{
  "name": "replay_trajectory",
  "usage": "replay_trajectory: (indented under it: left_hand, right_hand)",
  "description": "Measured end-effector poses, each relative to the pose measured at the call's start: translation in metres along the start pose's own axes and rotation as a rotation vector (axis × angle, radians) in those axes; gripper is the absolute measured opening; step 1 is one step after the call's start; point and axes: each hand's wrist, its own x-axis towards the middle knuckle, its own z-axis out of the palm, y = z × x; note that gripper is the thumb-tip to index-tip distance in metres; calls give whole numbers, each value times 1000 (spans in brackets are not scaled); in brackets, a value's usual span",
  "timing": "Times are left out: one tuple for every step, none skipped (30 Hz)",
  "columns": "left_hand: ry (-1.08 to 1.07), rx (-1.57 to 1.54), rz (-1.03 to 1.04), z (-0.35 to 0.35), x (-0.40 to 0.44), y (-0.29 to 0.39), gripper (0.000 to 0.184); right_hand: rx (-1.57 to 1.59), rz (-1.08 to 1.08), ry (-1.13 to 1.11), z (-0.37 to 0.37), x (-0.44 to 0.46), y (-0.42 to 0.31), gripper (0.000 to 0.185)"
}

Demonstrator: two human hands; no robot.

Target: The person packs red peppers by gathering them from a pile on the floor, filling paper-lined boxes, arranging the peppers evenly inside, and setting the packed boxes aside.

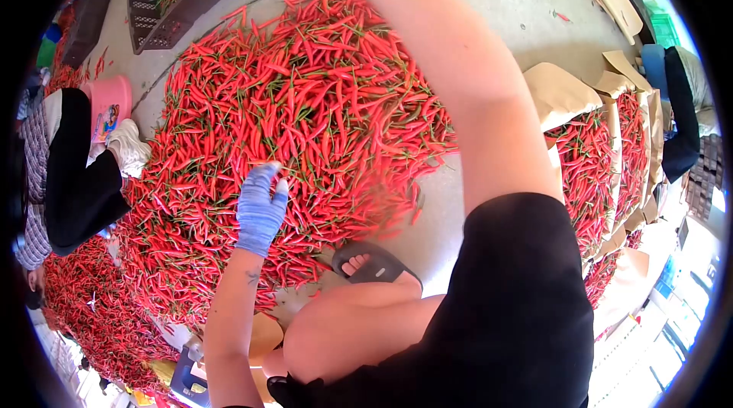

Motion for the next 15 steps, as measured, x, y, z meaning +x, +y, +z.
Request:
replay_trajectory:
  left_hand:
    - [157, 85, -61, 3, 0, -8, 29]
    - [313, 168, -125, 7, -2, -19, 34]
    - [443, -162, -349, 14, -5, -40, 44]
    - [460, -422, -501, 3, -3, -54, 48]
    - [449, -457, -696, -5, -2, -73, 51]
    - [435, -489, -891, -8, 2, -85, 55]
    - [432, -490, -891, -15, 10, -76, 55]
    - [270, -557, -947, -31, 20, -55, 62]
    - [106, -621, -1001, -37, 27, -43, 68]
    - [104, -617, -1008, -35, 33, -43, 68]
    - [42, -621, -1027, -32, 40, -44, 72]
    - [-14, -626, -1040, -31, 47, -45, 76]
    - [4, -655, -1088, -30, 49, -46, 78]
    - [-10, -758, -1040, -26, 42, -60, 80]
    - [-2, -819, -1048, -29, 36, -55, 81]
  right_hand:
    - [-22, 59, 36, -5, -5, 34, 76]
    - [-46, 120, 70, -9, -11, 81, 78]
    - [-526, 41, 49, -18, -4, 143, 53]
    - [-501, 210, 93, -20, -47, 147, 73]
    - [-441, 319, 195, -13, -61, 200, 77]
    - [-376, 426, 297, 2, -69, 250, 82]
    - [-494, 461, 397, 20, -76, 243, 84]
    - [-610, 499, 493, 45, -89, 233, 87]
    - [-473, 478, 427, 46, -95, 212, 83]
    - [-470, 483, 420, 53, -103, 207, 83]
    - [-326, 444, 333, 58, -107, 201, 80]
    - [-182, 397, 248, 61, -107, 195, 78]
    - [-156, 354, 287, 71, -107, 202, 73]
    - [-125, 344, 252, 76, -113, 190, 74]
    - [-125, 345, 213, 79, -120, 180, 75]
